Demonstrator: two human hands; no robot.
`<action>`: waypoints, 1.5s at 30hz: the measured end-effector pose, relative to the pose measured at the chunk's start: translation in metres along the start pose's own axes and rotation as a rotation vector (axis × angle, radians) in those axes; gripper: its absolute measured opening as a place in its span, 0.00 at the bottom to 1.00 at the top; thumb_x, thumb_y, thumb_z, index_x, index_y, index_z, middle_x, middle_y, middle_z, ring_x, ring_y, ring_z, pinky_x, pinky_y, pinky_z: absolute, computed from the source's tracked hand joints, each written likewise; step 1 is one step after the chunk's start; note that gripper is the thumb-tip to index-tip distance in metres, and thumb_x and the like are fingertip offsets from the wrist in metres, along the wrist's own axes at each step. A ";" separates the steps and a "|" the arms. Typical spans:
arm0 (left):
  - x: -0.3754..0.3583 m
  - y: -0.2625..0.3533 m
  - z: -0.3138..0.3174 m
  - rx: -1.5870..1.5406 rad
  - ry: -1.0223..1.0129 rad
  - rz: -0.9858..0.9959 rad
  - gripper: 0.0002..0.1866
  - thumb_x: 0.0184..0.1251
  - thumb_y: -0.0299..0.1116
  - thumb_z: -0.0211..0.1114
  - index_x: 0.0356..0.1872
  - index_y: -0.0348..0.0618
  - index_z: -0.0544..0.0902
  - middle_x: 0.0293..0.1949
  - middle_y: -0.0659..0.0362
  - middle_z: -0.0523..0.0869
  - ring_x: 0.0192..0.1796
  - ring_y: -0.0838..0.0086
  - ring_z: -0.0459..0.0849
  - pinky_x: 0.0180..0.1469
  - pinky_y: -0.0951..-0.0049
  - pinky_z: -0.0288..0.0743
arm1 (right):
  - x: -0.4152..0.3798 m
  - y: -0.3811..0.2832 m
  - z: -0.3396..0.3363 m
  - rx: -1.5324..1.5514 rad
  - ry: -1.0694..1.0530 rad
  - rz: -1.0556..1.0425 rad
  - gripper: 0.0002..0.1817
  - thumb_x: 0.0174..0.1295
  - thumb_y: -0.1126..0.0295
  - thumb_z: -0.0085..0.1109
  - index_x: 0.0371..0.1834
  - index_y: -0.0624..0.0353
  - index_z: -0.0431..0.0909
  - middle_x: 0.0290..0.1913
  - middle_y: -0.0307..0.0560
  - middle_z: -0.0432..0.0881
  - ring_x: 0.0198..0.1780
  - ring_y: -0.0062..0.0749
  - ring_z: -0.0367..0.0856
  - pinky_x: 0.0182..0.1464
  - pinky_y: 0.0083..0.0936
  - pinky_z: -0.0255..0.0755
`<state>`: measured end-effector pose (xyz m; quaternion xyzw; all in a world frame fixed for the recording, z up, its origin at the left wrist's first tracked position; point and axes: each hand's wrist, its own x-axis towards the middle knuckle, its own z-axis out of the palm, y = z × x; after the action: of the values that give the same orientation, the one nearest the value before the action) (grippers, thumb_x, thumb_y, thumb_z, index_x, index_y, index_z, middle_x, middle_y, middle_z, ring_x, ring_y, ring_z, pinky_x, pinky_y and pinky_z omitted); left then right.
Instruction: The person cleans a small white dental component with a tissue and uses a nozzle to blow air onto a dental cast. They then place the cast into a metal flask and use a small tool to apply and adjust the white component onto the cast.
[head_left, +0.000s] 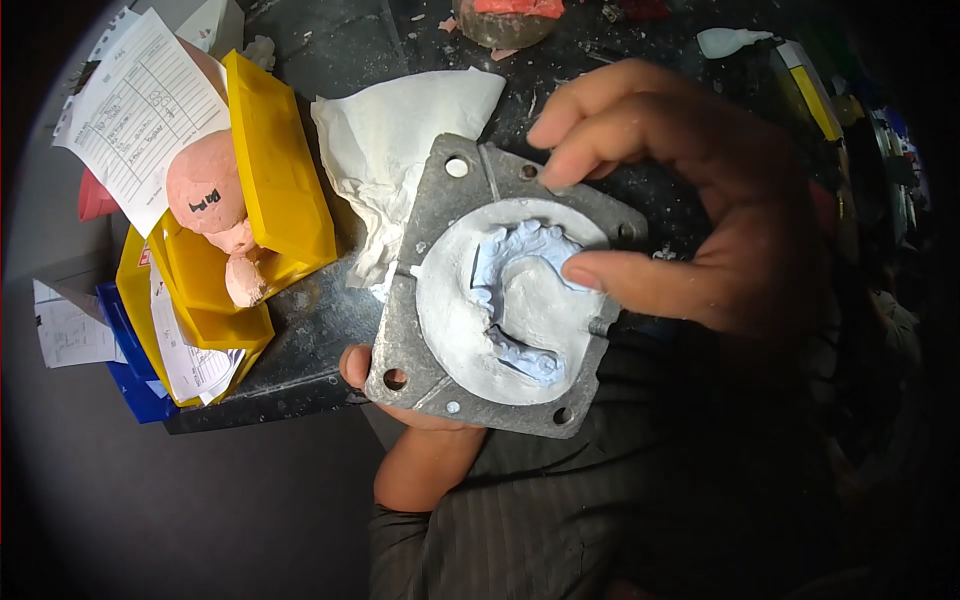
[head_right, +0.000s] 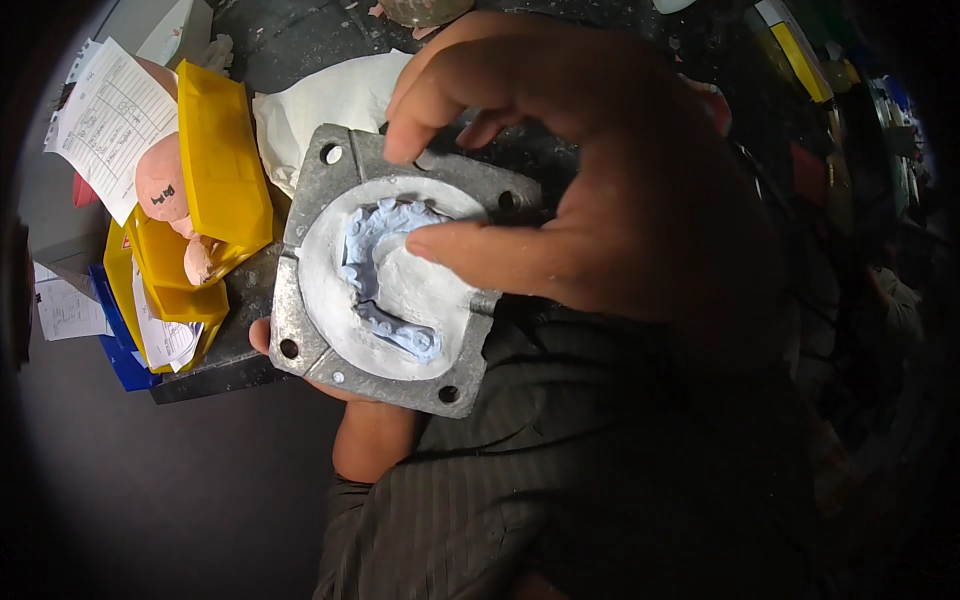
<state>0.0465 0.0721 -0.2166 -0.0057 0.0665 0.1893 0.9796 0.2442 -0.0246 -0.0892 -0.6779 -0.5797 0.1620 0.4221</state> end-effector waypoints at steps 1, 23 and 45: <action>0.001 -0.001 0.007 -0.087 -0.092 -0.006 0.68 0.46 0.73 0.68 0.82 0.37 0.53 0.80 0.37 0.58 0.79 0.44 0.61 0.80 0.41 0.55 | -0.005 -0.003 -0.005 0.005 0.058 0.062 0.19 0.44 0.80 0.75 0.43 0.64 0.83 0.55 0.50 0.84 0.52 0.30 0.84 0.56 0.27 0.77; -0.001 0.036 0.020 0.219 -0.303 0.067 0.48 0.66 0.66 0.64 0.83 0.60 0.59 0.85 0.58 0.51 0.85 0.46 0.41 0.65 0.05 0.27 | -0.032 0.166 -0.125 -0.435 0.648 0.505 0.23 0.58 0.66 0.79 0.53 0.66 0.83 0.40 0.41 0.87 0.40 0.19 0.82 0.42 0.21 0.78; -0.006 0.050 0.011 0.306 -0.418 0.010 0.49 0.69 0.66 0.62 0.84 0.54 0.56 0.85 0.54 0.52 0.85 0.43 0.42 0.78 0.22 0.28 | -0.278 0.144 -0.191 0.238 1.310 0.265 0.22 0.63 0.79 0.50 0.62 0.65 0.72 0.46 0.47 0.78 0.37 0.31 0.76 0.44 0.30 0.74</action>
<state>0.0240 0.1163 -0.2043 0.1820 -0.1096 0.1788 0.9607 0.3966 -0.3503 -0.1610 -0.6501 -0.0946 -0.1692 0.7347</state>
